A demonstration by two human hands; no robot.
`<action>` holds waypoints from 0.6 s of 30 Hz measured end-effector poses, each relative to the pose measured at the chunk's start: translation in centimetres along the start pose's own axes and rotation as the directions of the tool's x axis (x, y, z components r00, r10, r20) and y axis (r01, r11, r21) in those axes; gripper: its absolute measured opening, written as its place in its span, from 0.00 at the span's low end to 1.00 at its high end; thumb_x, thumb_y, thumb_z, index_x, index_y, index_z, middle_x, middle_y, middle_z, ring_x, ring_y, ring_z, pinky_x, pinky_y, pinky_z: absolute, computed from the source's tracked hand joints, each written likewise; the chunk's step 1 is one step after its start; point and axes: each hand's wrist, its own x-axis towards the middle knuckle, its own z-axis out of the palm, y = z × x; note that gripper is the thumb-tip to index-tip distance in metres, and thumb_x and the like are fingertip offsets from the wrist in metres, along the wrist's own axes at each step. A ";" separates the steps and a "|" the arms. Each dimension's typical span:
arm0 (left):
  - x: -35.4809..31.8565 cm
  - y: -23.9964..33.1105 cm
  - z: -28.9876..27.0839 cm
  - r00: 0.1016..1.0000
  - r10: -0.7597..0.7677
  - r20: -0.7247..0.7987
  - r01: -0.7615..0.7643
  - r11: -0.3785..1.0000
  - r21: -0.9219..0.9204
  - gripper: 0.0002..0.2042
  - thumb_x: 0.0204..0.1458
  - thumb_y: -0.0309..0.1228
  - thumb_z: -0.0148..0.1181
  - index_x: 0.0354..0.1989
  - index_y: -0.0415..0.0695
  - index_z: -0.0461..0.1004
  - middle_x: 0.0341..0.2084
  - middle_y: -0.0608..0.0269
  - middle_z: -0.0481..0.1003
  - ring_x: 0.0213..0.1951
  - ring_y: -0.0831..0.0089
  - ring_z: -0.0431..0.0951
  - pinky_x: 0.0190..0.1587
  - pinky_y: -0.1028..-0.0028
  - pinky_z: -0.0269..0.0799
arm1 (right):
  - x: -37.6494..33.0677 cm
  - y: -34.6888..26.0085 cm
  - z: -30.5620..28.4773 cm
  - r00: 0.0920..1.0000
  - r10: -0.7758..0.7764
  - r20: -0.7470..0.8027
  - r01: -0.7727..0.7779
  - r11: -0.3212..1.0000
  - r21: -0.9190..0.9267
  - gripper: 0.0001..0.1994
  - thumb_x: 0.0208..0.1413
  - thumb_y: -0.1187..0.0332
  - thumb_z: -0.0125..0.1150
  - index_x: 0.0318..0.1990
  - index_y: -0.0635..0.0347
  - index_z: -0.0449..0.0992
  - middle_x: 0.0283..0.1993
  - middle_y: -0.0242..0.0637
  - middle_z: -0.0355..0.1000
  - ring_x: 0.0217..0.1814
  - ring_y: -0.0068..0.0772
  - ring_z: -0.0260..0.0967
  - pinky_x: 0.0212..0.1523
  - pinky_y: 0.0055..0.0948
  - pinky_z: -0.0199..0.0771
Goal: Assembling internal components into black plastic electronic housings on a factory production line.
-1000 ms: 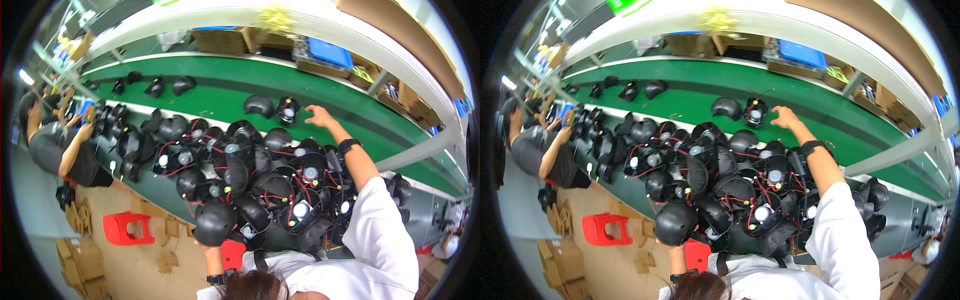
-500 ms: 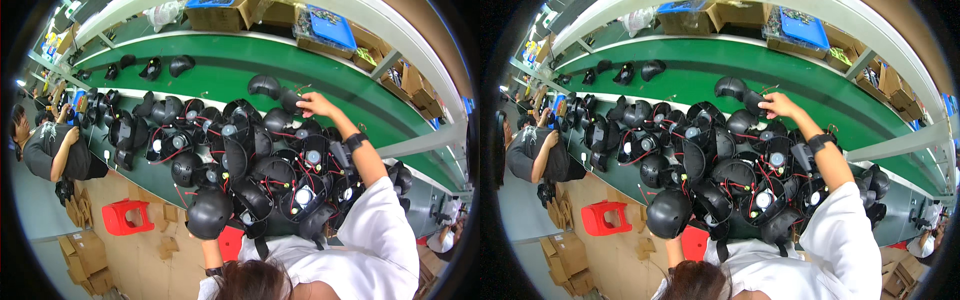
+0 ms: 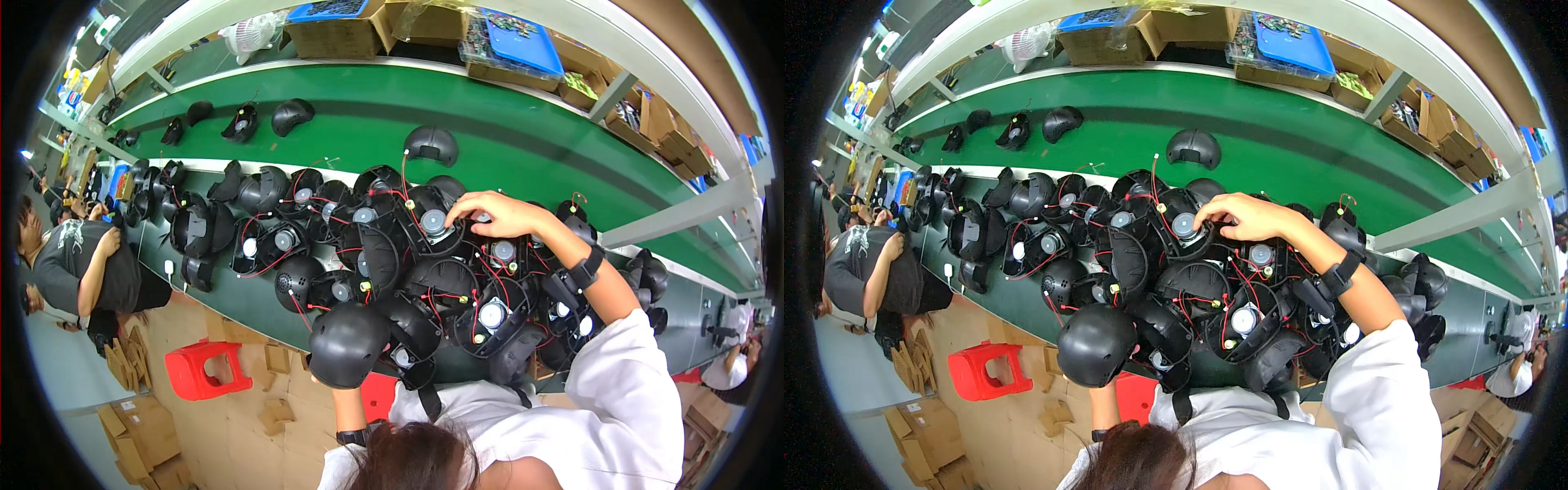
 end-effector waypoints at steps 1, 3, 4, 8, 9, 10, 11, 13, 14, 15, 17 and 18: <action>-0.2 -0.4 -1.0 0.989 0.097 -0.115 0.002 0.755 0.655 0.34 0.56 0.52 0.51 0.68 0.49 0.52 0.66 0.53 0.56 0.65 0.48 0.56 0.61 0.38 0.53 | 0.0 -0.3 -0.4 1.000 0.001 0.000 -0.001 1.000 -0.010 0.19 0.48 0.80 0.54 0.49 0.56 0.75 0.48 0.42 0.71 0.48 0.37 0.70 0.51 0.34 0.72; -0.1 -0.2 -2.5 0.957 0.250 -0.149 0.113 0.153 0.982 0.33 0.56 0.58 0.45 0.67 0.54 0.55 0.66 0.50 0.56 0.63 0.38 0.57 0.54 0.27 0.57 | 0.8 0.7 -0.6 1.000 0.006 0.014 -0.006 1.000 -0.011 0.18 0.49 0.80 0.53 0.48 0.57 0.74 0.47 0.42 0.73 0.48 0.36 0.71 0.52 0.34 0.72; 0.0 -0.6 -3.2 0.953 0.262 -0.150 0.105 0.180 0.978 0.34 0.56 0.58 0.45 0.67 0.54 0.54 0.66 0.50 0.56 0.63 0.38 0.57 0.54 0.27 0.57 | 1.4 1.5 -0.7 1.000 0.011 0.008 -0.012 0.996 0.083 0.16 0.49 0.81 0.51 0.47 0.59 0.74 0.45 0.41 0.74 0.47 0.34 0.71 0.50 0.33 0.72; 0.1 -0.5 -3.9 0.938 0.316 -0.144 0.056 0.270 0.961 0.36 0.53 0.59 0.47 0.67 0.53 0.54 0.66 0.50 0.56 0.64 0.39 0.57 0.55 0.29 0.56 | 3.6 4.2 -3.1 0.994 0.104 -0.020 -0.096 0.962 0.257 0.09 0.53 0.80 0.51 0.40 0.61 0.73 0.38 0.35 0.76 0.42 0.26 0.74 0.45 0.28 0.74; 0.3 -0.6 -4.0 0.936 0.324 -0.141 0.043 0.291 0.956 0.36 0.53 0.59 0.48 0.67 0.53 0.54 0.66 0.50 0.56 0.64 0.39 0.56 0.55 0.29 0.56 | 4.0 5.2 -3.6 0.983 0.121 -0.137 -0.070 0.941 0.330 0.09 0.52 0.81 0.51 0.40 0.62 0.73 0.38 0.36 0.76 0.41 0.26 0.74 0.45 0.28 0.74; 0.4 -0.6 -4.1 0.933 0.333 -0.139 0.030 0.312 0.950 0.37 0.52 0.59 0.48 0.67 0.53 0.54 0.66 0.51 0.55 0.64 0.39 0.56 0.56 0.29 0.56 | 4.8 7.3 -3.8 0.940 0.140 -0.312 -0.031 0.944 0.329 0.11 0.50 0.82 0.53 0.41 0.62 0.72 0.41 0.37 0.75 0.41 0.27 0.73 0.45 0.27 0.74; 0.4 -0.7 -4.3 0.928 0.344 -0.142 0.021 0.334 0.942 0.37 0.52 0.59 0.49 0.68 0.53 0.54 0.66 0.51 0.55 0.64 0.39 0.56 0.56 0.29 0.56 | 5.5 8.6 -4.3 0.887 0.208 -0.413 -0.104 0.960 0.259 0.12 0.48 0.80 0.57 0.42 0.61 0.72 0.42 0.38 0.74 0.41 0.28 0.73 0.45 0.29 0.74; 1.1 -0.6 -4.6 0.925 0.354 -0.136 -0.007 0.376 0.926 0.38 0.51 0.59 0.50 0.68 0.53 0.54 0.66 0.51 0.55 0.64 0.39 0.56 0.56 0.30 0.55 | 6.6 11.0 -5.1 0.809 0.266 -0.524 -0.191 0.962 0.194 0.13 0.47 0.78 0.60 0.42 0.60 0.72 0.44 0.39 0.72 0.41 0.30 0.72 0.45 0.30 0.74; 1.8 -0.5 -4.9 0.926 0.355 -0.130 -0.024 0.398 0.917 0.39 0.50 0.60 0.50 0.68 0.53 0.54 0.66 0.51 0.55 0.64 0.40 0.56 0.57 0.30 0.55 | 7.3 12.5 -5.4 0.765 0.201 -0.612 -0.206 0.977 0.064 0.14 0.45 0.76 0.62 0.43 0.59 0.72 0.44 0.41 0.71 0.42 0.33 0.72 0.46 0.32 0.74; 2.1 -0.8 -5.1 0.923 0.361 -0.133 -0.035 0.422 0.906 0.39 0.49 0.60 0.51 0.68 0.52 0.54 0.66 0.51 0.55 0.64 0.40 0.55 0.57 0.31 0.55 | 7.8 13.4 -5.2 0.724 0.126 -0.678 -0.230 0.971 -0.066 0.16 0.44 0.73 0.65 0.43 0.58 0.72 0.45 0.42 0.70 0.43 0.36 0.71 0.46 0.35 0.74; 2.3 -1.3 -5.6 0.916 0.373 -0.144 -0.052 0.469 0.882 0.40 0.48 0.60 0.52 0.68 0.52 0.53 0.67 0.51 0.54 0.65 0.40 0.55 0.57 0.31 0.55 | 9.1 14.4 -2.9 0.753 0.100 -0.650 -0.278 0.944 -0.176 0.20 0.41 0.67 0.69 0.45 0.56 0.73 0.47 0.43 0.68 0.51 0.44 0.66 0.54 0.41 0.68; 2.4 -1.3 -5.8 0.913 0.379 -0.148 -0.062 0.490 0.870 0.41 0.48 0.60 0.52 0.68 0.52 0.53 0.67 0.51 0.54 0.65 0.40 0.55 0.58 0.32 0.55 | 9.5 14.7 -1.6 0.742 0.064 -0.668 -0.323 0.906 -0.272 0.21 0.41 0.65 0.70 0.46 0.55 0.73 0.49 0.43 0.67 0.54 0.46 0.64 0.57 0.42 0.66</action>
